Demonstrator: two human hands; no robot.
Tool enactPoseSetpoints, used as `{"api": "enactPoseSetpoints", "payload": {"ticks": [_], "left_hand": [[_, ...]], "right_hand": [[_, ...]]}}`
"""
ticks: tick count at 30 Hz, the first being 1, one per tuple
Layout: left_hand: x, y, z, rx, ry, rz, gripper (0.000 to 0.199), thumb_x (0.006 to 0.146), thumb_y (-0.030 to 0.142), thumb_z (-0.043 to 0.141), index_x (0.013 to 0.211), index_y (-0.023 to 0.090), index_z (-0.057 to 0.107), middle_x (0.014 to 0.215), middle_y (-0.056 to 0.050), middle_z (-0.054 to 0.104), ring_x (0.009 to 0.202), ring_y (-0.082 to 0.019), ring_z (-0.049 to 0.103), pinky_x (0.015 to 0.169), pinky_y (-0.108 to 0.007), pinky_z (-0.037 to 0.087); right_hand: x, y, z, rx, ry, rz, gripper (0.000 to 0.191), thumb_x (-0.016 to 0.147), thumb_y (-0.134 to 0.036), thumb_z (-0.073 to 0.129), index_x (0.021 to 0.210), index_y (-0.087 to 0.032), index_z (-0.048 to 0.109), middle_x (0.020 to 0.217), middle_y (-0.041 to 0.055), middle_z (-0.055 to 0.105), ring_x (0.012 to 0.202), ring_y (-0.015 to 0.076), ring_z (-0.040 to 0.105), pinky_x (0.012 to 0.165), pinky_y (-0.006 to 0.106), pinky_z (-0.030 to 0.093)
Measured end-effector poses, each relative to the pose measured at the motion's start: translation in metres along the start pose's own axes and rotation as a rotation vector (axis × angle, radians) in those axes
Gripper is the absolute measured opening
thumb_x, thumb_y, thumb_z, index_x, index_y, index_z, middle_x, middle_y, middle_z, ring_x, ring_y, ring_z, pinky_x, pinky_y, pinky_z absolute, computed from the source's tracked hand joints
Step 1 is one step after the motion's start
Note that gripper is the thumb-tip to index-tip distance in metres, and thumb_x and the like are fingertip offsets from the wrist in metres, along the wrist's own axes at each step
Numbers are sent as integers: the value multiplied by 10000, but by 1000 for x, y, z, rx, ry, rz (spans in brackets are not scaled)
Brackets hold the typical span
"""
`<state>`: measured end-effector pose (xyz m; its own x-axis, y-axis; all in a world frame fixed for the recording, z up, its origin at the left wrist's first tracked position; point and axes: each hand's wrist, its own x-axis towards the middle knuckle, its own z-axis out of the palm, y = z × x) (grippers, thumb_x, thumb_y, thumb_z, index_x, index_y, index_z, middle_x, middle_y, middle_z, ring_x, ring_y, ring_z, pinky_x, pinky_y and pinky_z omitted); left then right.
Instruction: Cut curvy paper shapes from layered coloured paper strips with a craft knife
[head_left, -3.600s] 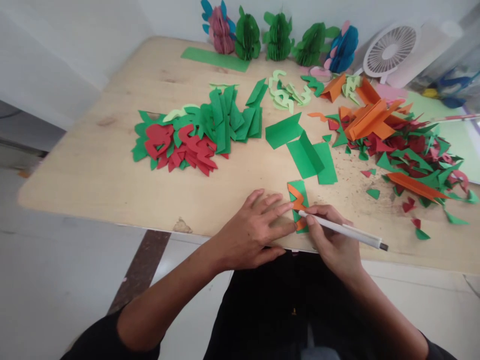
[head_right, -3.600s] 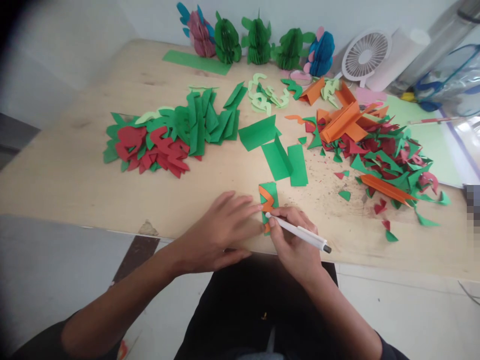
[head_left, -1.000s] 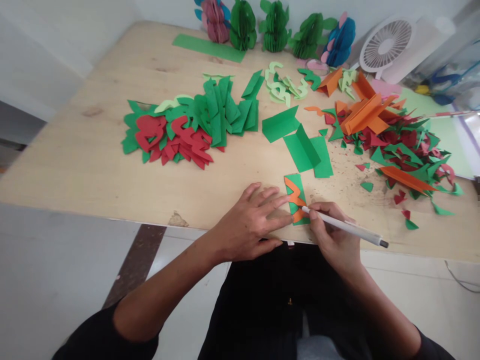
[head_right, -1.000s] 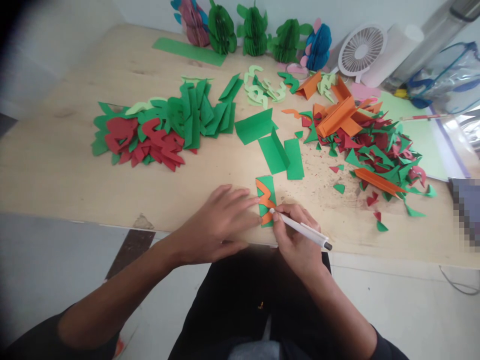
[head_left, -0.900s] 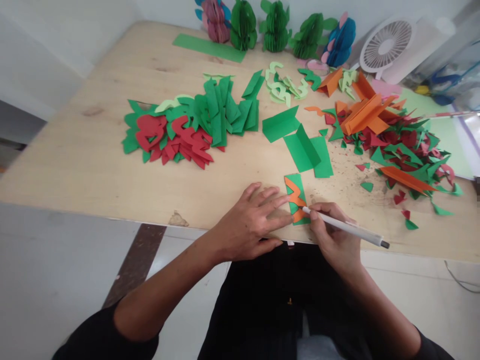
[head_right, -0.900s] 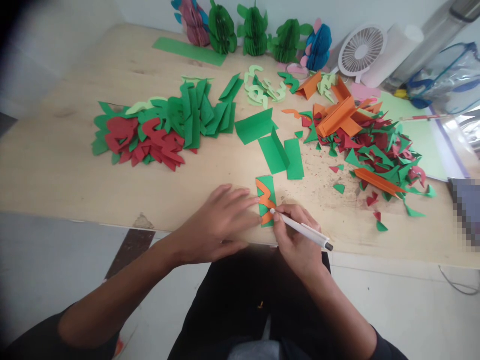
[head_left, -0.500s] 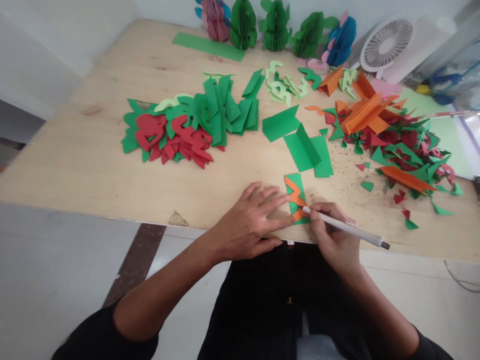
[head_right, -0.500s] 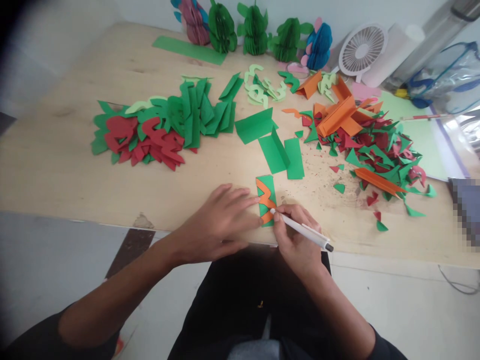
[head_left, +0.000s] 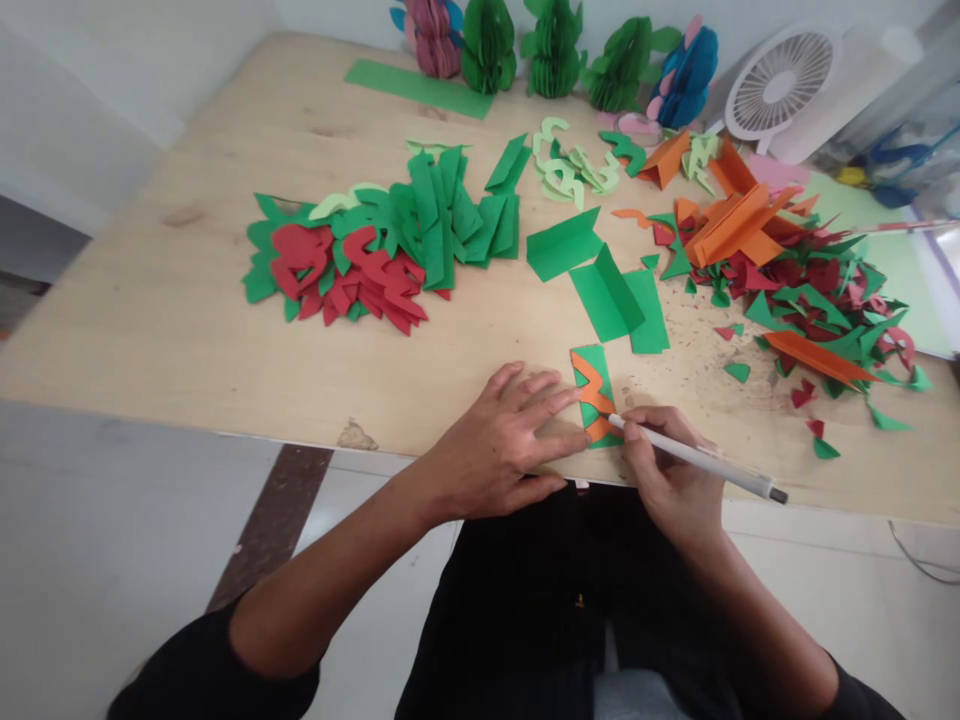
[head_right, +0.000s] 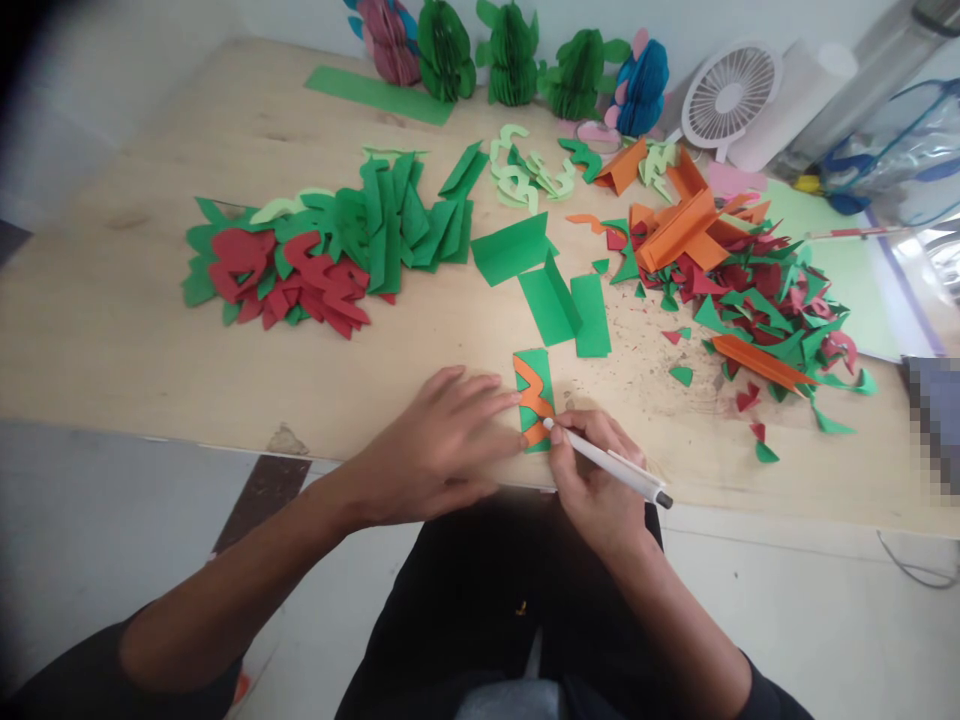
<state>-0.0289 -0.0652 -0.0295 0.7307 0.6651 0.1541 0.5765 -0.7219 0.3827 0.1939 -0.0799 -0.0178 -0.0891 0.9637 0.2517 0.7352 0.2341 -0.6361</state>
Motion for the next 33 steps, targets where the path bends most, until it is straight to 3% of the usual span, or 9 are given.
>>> {"api": "enactPoseSetpoints", "payload": {"ticks": [12, 33], "left_hand": [[0, 0, 1, 12, 24, 10, 400, 931, 467, 511, 1294, 313, 577, 1466, -87, 466, 1371, -344, 349, 1129, -606, 213], [-1, -2, 3, 23, 19, 15, 452, 946, 481, 480, 1371, 330, 515, 1487, -90, 440, 1374, -353, 343, 1121, -625, 211]], "right_hand": [[0, 0, 1, -15, 22, -39, 113, 899, -288, 573, 825, -221, 626, 688, -11, 682, 544, 118, 582, 512, 240, 418], [-2, -2, 1, -20, -11, -52, 131, 902, -305, 557, 813, -230, 615, 668, -15, 692, 547, 135, 608, 520, 254, 432]]}}
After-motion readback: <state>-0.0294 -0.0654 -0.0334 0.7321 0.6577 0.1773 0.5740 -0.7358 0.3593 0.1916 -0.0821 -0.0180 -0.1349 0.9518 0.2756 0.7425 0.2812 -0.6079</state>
